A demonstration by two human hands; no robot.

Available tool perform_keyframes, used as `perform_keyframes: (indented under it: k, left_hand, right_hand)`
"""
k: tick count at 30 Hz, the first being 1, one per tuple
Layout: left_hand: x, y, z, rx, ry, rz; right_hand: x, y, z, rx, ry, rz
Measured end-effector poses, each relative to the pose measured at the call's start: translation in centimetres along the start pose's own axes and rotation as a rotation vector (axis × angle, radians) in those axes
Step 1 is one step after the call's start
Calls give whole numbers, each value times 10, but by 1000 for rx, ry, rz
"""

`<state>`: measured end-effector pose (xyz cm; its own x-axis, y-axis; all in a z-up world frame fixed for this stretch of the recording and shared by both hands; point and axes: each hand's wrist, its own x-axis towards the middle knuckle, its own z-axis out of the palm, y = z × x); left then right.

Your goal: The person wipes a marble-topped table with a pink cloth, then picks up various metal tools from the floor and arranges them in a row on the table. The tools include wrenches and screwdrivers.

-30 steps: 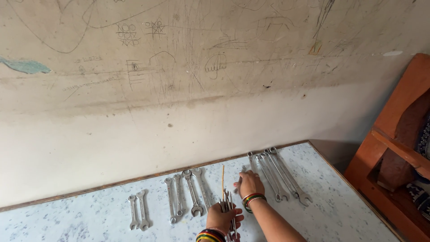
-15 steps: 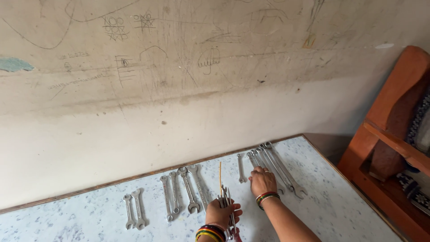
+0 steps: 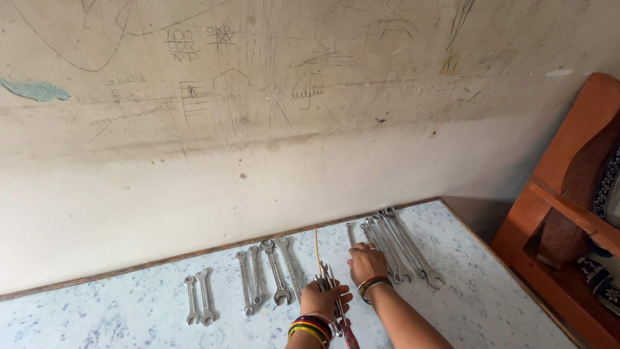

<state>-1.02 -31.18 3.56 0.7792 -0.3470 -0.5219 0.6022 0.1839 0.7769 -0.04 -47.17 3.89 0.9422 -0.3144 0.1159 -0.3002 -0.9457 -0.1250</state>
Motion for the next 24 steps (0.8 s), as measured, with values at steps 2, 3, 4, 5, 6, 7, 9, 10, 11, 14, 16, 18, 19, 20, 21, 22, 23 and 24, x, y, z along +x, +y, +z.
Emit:
perform_keyframes:
  k: [2, 3, 4, 5, 6, 7, 9, 10, 11, 14, 16, 18, 19, 20, 21, 22, 23, 24]
  left_hand:
    - [-1, 2, -4, 7, -1, 1]
    - [0, 5, -6, 9, 3, 1]
    - [-1, 7, -7, 12, 8, 1]
    - [-1, 8, -8, -7, 11, 0]
    - [-2, 9, -8, -26, 15, -1]
    - [-4, 11, -9, -45, 19, -2]
    - [-7, 15, -10, -119, 25, -25]
    - [-10, 17, -12, -156, 29, -36]
    - [-13, 21, -16, -195, 15, -29]
    - [-26, 33, -30, -274, 2, 0]
    - [-35, 44, -42, -271, 31, 35]
    - [-44, 51, -53, -325, 52, 85]
    - [-48, 54, -58, -352, 61, 112]
    - [-52, 56, -61, -359, 82, 138]
    - [-55, 58, -65, -366, 103, 164]
    - [-59, 59, -69, -373, 124, 189]
    - [-63, 61, -72, -353, 148, 192]
    - [-67, 64, -75, -333, 172, 194]
  right_hand:
    - [-4, 8, -4, 1, -12, 15]
    - [-6, 11, -7, 7, -8, 17]
    - [-8, 14, -10, 12, -4, 19]
    - [-10, 15, -12, 18, 0, 22]
    - [-11, 16, -12, 19, -5, 25]
    - [-13, 18, -12, 20, -9, 28]
    - [-16, 19, -9, 84, 73, -5]
    - [-17, 17, -7, 148, 159, -42]
    - [-17, 15, -7, 211, 244, -83]
    - [-18, -2, -13, 732, -54, 134]
    - [-27, -12, -30, 1065, -340, 174]
    - [-43, -25, -49, 1224, -519, 159]
    - [-51, -33, -58, 1219, -547, 122]
    - [-59, -42, -64, 1215, -574, 84]
    - [-66, -52, -69, 1184, -560, 36]
    - [-72, -62, -71, 1154, -545, -12]
    - [-77, -71, -74, 1122, -529, -59]
    - [-82, -81, -74, 1141, -490, -92]
